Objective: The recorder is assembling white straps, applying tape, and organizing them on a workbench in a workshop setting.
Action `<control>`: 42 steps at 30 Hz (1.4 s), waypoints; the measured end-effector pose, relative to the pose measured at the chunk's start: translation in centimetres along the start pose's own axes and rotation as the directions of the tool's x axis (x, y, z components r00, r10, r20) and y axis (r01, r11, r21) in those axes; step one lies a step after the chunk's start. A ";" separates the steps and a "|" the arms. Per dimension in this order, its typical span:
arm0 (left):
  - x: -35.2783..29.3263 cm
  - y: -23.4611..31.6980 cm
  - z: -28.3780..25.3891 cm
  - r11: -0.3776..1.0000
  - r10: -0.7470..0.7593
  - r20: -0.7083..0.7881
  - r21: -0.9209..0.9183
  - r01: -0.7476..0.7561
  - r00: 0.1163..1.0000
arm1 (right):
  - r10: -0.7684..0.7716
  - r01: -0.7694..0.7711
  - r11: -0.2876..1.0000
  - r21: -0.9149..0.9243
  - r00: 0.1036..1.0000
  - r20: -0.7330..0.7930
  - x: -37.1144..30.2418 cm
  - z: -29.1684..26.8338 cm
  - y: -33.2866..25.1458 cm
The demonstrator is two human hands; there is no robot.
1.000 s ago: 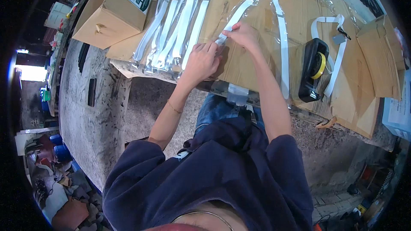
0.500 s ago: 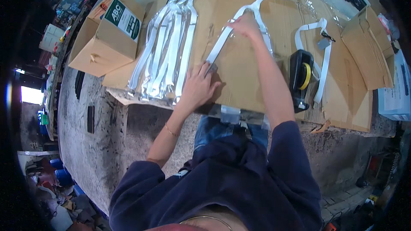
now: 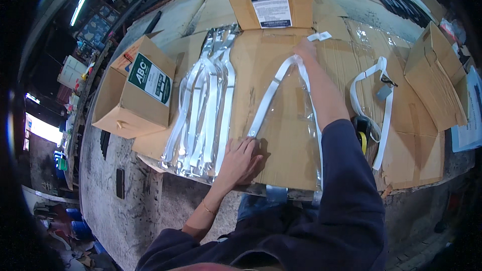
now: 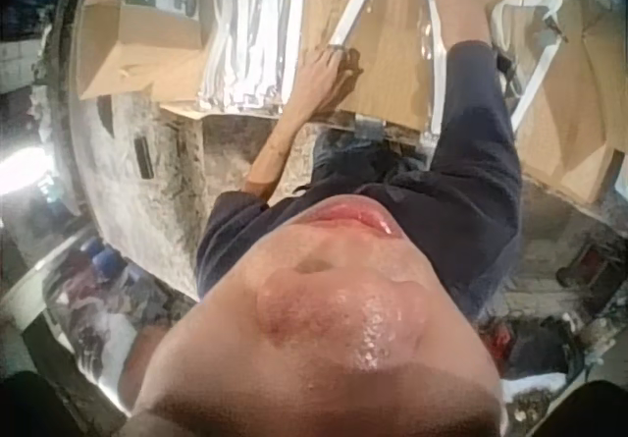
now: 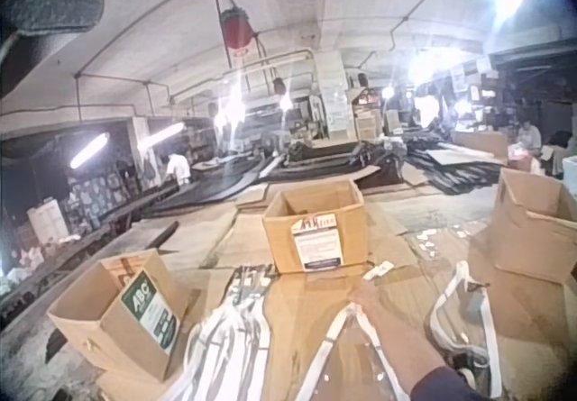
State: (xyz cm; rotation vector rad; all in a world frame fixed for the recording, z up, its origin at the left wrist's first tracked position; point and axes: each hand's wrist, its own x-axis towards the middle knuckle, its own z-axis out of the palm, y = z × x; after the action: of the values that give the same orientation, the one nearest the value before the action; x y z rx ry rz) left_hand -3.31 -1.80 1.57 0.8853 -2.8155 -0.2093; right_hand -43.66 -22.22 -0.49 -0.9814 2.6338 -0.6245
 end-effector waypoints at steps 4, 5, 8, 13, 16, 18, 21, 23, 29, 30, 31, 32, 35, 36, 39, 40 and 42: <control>1.9 -0.7 -3.5 0.975 -0.013 -0.290 -0.216 -0.053 0.957 | -0.090 0.118 0.909 0.399 0.992 -0.088 2.0 -4.8 -1.1; 2.5 -1.2 -4.6 0.954 -0.057 -0.411 -0.290 -0.072 0.910 | -0.147 0.196 0.812 0.550 0.980 -0.132 1.9 -7.0 -2.1; 4.1 -2.6 -10.0 0.888 -0.196 -0.616 -0.441 -0.128 0.763 | -0.343 0.349 0.526 0.775 0.922 -0.182 -5.9 -13.3 -9.7; 13.2 -0.1 -20.3 0.676 -0.219 -0.625 -0.651 -0.345 0.749 | -0.598 0.555 0.078 0.828 0.691 -0.407 -18.2 -25.2 -14.0; 17.6 1.3 -25.7 0.143 -0.138 -0.391 -0.917 -0.373 0.910 | -0.684 0.674 -0.023 0.738 0.528 -0.504 -22.4 -26.5 -14.3; 19.2 1.3 -28.2 0.145 -0.103 -0.369 -0.924 -0.353 0.924 | -0.773 0.765 0.086 0.638 0.455 -0.442 -24.3 -25.5 -13.0; 19.2 2.5 -28.3 0.194 -0.027 -0.406 -0.899 -0.394 0.914 | -0.765 0.734 0.112 0.670 0.494 -0.413 -25.4 -22.4 -10.4; 18.6 4.4 -27.4 0.107 -0.021 -0.501 -0.861 -0.496 0.865 | -0.746 0.651 0.166 0.741 0.574 -0.337 -25.1 -21.0 -8.0; 14.7 6.8 -22.7 0.131 -0.019 -0.478 -0.872 -0.471 0.878 | -0.869 0.087 -0.131 0.988 0.470 -0.157 -24.9 -21.5 -3.2; 13.8 7.1 -22.2 0.108 -0.004 -0.474 -0.876 -0.471 0.881 | -0.916 -0.284 -0.254 0.925 0.378 -0.135 -25.2 -21.9 -3.1; 13.2 7.3 -21.3 0.160 -0.027 -0.467 -0.875 -0.458 0.884 | -0.821 -0.159 -0.264 0.951 0.554 -0.135 -26.0 -21.9 -3.2; 13.1 7.1 -20.3 0.160 -0.023 -0.460 -0.878 -0.451 0.888 | -0.817 -0.161 -0.268 0.950 0.561 -0.135 -26.4 -22.1 -2.9; 12.4 8.1 -18.1 0.204 -0.167 -0.464 -0.879 -0.430 0.870 | -0.843 0.219 -0.189 0.957 0.464 -0.273 -27.6 -22.1 -1.9; 12.0 8.3 -17.8 0.204 -0.170 -0.455 -0.884 -0.420 0.874 | -0.800 0.304 -0.078 0.950 0.550 -0.242 -28.3 -21.7 -1.6; 10.9 9.1 -17.8 0.333 -0.329 -0.432 -0.885 -0.325 0.840 | -0.756 0.378 0.090 0.921 0.629 -0.184 -31.3 -21.2 -0.2; 11.0 9.1 -17.4 0.329 -0.327 -0.423 -0.889 -0.318 0.845 | -0.770 0.392 0.135 0.910 0.619 -0.153 -32.5 -21.1 0.2; 11.5 9.3 -16.7 0.308 -0.385 -0.513 -0.855 -0.417 0.767 | -0.731 0.402 0.113 0.909 0.653 -0.198 -35.4 -20.0 0.4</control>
State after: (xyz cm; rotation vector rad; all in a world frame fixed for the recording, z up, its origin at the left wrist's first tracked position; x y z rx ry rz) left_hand -14.13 -2.17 21.07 0.4196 -1.4704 -1.1904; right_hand -25.40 7.76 20.04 -1.4635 1.0314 -1.6908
